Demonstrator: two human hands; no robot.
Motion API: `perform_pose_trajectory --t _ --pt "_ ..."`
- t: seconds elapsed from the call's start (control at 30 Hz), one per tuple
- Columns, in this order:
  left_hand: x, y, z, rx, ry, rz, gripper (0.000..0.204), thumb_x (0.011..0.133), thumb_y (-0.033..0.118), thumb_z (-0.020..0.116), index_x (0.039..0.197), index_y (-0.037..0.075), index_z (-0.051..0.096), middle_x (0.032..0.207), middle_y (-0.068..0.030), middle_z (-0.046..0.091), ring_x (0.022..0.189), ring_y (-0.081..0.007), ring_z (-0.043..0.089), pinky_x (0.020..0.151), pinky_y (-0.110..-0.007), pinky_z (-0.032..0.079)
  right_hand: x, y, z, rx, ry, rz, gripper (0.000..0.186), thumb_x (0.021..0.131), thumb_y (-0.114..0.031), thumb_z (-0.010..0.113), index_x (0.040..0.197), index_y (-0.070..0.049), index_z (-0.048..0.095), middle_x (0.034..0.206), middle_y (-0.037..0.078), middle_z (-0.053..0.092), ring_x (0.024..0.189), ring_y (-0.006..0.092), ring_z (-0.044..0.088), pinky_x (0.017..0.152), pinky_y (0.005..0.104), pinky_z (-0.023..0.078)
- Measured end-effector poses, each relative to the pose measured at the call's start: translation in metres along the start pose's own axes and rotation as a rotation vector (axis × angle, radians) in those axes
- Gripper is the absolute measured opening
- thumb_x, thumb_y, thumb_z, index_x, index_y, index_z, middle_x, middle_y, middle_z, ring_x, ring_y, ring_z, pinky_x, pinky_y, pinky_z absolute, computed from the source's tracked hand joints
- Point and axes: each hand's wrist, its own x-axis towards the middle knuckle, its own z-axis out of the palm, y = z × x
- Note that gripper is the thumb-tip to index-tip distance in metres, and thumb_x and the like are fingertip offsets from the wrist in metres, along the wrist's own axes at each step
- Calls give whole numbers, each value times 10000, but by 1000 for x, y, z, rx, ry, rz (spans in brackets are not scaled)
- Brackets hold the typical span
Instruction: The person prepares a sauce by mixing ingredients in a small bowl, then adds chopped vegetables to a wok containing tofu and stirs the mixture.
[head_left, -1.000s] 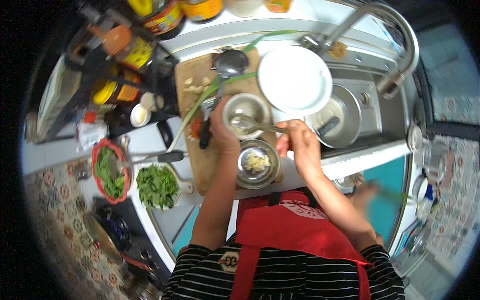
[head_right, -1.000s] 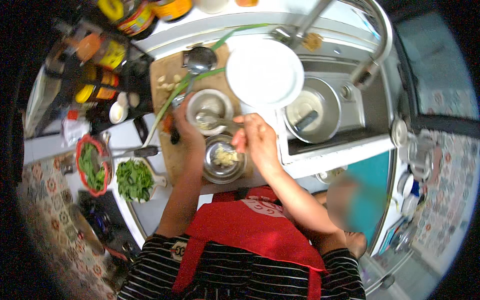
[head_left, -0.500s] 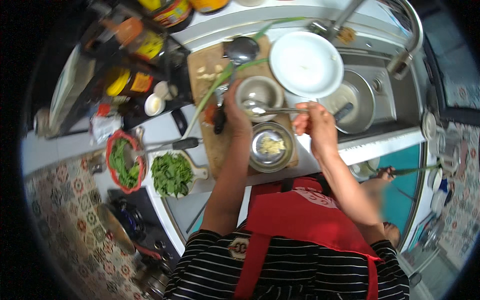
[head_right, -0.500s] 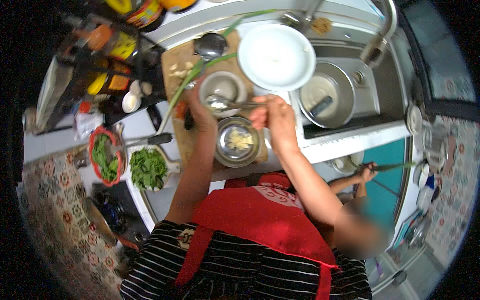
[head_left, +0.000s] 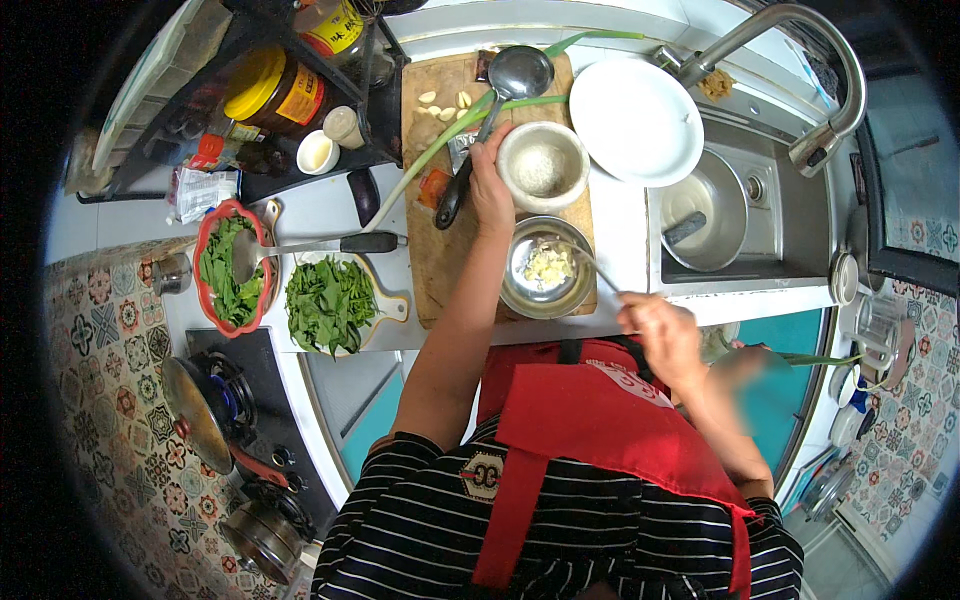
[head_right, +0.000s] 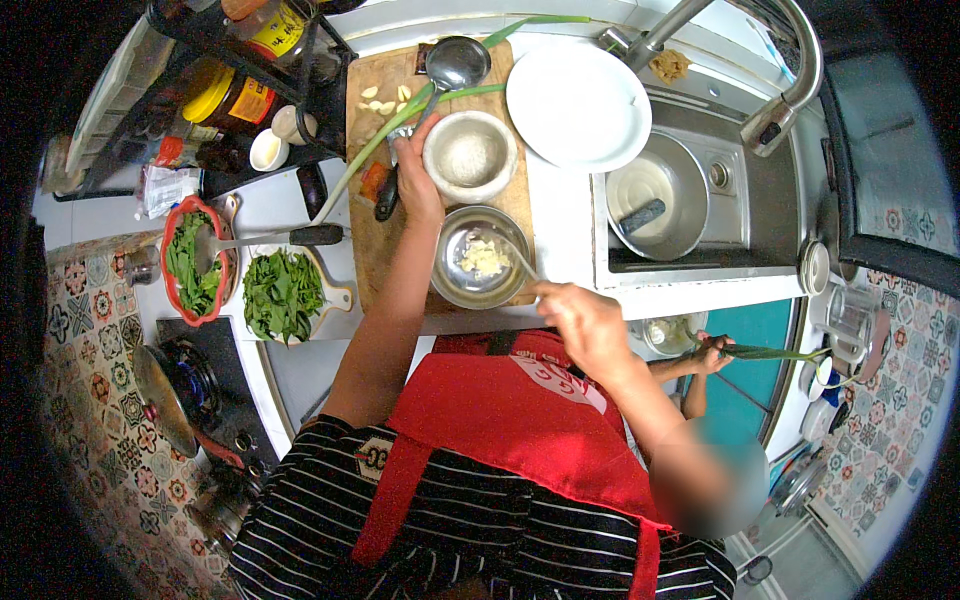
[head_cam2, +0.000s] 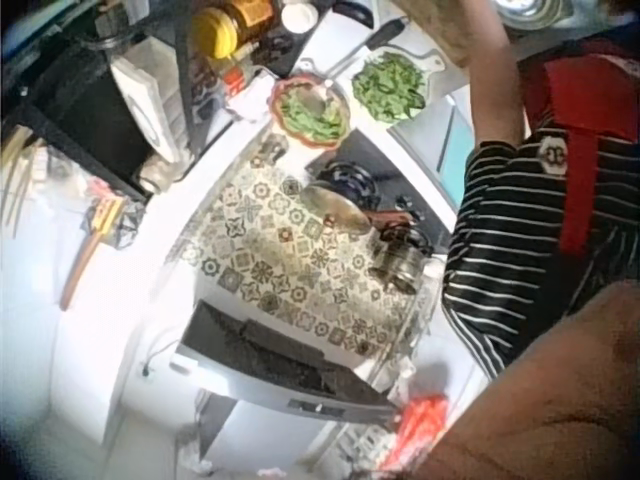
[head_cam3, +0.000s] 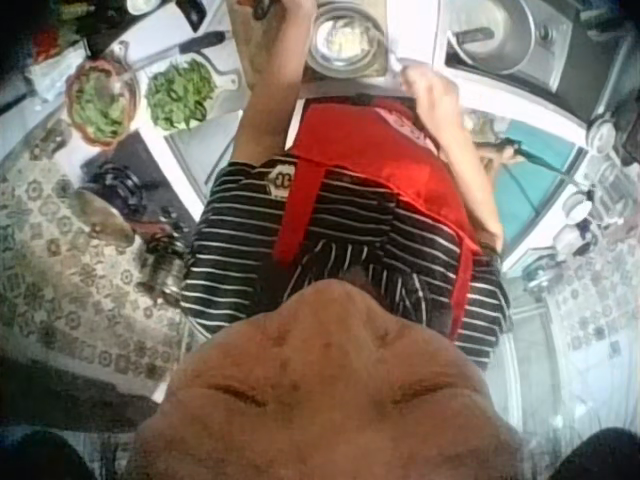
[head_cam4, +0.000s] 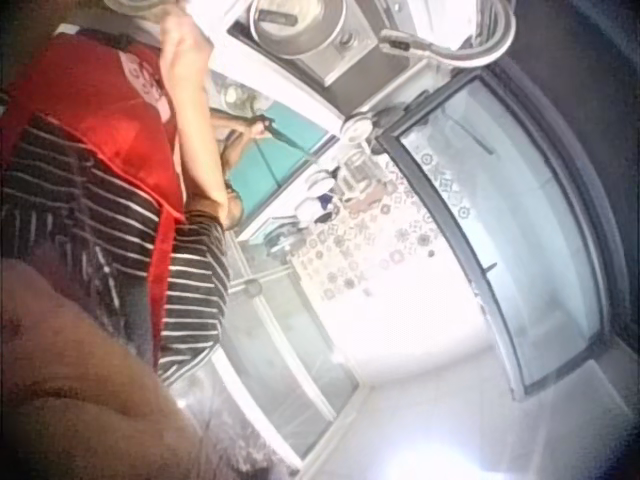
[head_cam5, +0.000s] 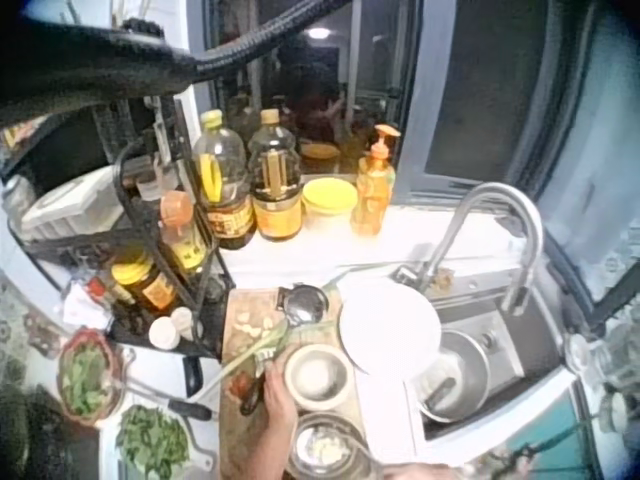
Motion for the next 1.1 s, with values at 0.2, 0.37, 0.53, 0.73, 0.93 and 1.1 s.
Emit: perform_pose_trajectory --t 0.2,0.37,0.53,0.73,0.93,1.1 --pt "-4 28 11 -39 92 -152 407 943 321 380 1116 2 563 1057 -82 595 984 -190 560 895 -291 421 -18 63 32 -424 25 -501 212 794 -98 589 998 -43 579 814 81 619 744 210 615 654 336 504" --pt "-92 100 83 632 -571 225 310 892 106 381 1107 18 586 1085 -114 602 1023 -206 557 878 -339 450 -31 43 30 -365 -50 -318 257 788 -87 545 1041 -47 556 875 89 621 820 238 622 718 334 511" --pt "-138 47 226 1241 -1914 179 348 834 91 531 1180 64 555 1018 -148 632 889 -332 598 766 -424 478 -28 49 39 -262 109 -458 243 786 -58 510 1018 -29 577 990 151 608 917 291 606 772 375 502" --pt "-116 76 182 430 -1290 -83 255 880 105 519 1120 50 588 945 -77 649 863 -166 615 783 -291 484 -33 50 34 -258 148 -346 228 769 -64 542 985 -6 583 881 126 621 820 272 620 720 367 511" --pt "-69 155 64 440 -643 -183 188 889 58 517 1047 -14 587 934 -62 624 910 -116 574 806 -231 450 -38 44 23 -253 182 -169 175 809 -44 608 983 -30 619 793 97 633 682 244 618 597 334 497" --pt "-75 130 -29 869 -301 -113 216 890 90 523 1081 -4 560 909 -72 633 839 -110 606 718 -247 480 -31 29 14 -276 126 -292 207 783 -33 639 987 -23 611 776 93 607 643 236 593 571 333 485"
